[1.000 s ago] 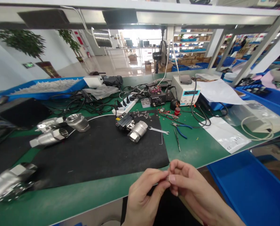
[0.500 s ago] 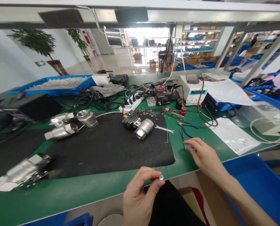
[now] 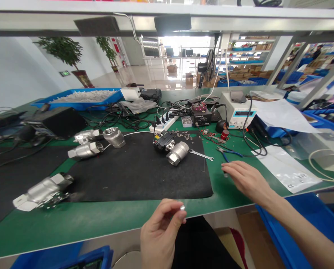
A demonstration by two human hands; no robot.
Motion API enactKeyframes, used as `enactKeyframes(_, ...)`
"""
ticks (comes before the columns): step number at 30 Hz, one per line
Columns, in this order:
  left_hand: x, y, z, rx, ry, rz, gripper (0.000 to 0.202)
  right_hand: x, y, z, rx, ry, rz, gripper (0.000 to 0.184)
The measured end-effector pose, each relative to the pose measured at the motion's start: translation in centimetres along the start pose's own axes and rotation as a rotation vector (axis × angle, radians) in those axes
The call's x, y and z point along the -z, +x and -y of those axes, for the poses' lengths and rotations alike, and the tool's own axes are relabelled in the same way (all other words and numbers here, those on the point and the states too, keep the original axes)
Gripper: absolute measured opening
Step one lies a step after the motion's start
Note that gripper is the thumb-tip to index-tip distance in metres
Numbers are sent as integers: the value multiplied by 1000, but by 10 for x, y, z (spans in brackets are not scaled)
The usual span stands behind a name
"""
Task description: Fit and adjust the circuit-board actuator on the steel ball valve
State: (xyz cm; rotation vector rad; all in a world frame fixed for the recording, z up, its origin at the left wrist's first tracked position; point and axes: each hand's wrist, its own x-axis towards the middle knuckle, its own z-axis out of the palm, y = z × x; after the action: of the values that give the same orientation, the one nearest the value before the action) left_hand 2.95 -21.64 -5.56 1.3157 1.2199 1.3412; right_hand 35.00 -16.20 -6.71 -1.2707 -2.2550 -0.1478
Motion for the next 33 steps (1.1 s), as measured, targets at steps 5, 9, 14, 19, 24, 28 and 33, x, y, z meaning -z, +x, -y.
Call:
enactKeyframes(5, 0, -2, 0, 34, 9, -24, 20, -8, -25, 38, -539, 272, -276, 15)
enactKeyframes(9, -3, -4, -7, 73, 37, -26, 24, -19, -34, 39, -648, 399, -131, 23)
enactKeyframes(14, -10, -8, -20, 69, 35, -14, 23, -10, -38, 44, -686, 546, -58, 24)
enactKeyframes(19, -20, -14, -23, -35, 75, 51, 11, 16, -29, 108, -920, 1213, -225, 24)
enactKeyframes(24, -24, -16, -25, -278, 187, 98, 16, 18, -10, 157, -950, 1566, -337, 18)
enactKeyframes(28, -24, -14, -26, -414, 190, 107, 28, 15, -4, 165, -948, 1601, -367, 18)
enactKeyframes(33, -23, -13, -22, -440, 183, 126, 34, 15, -5, 165, -958, 1599, -356, 18)
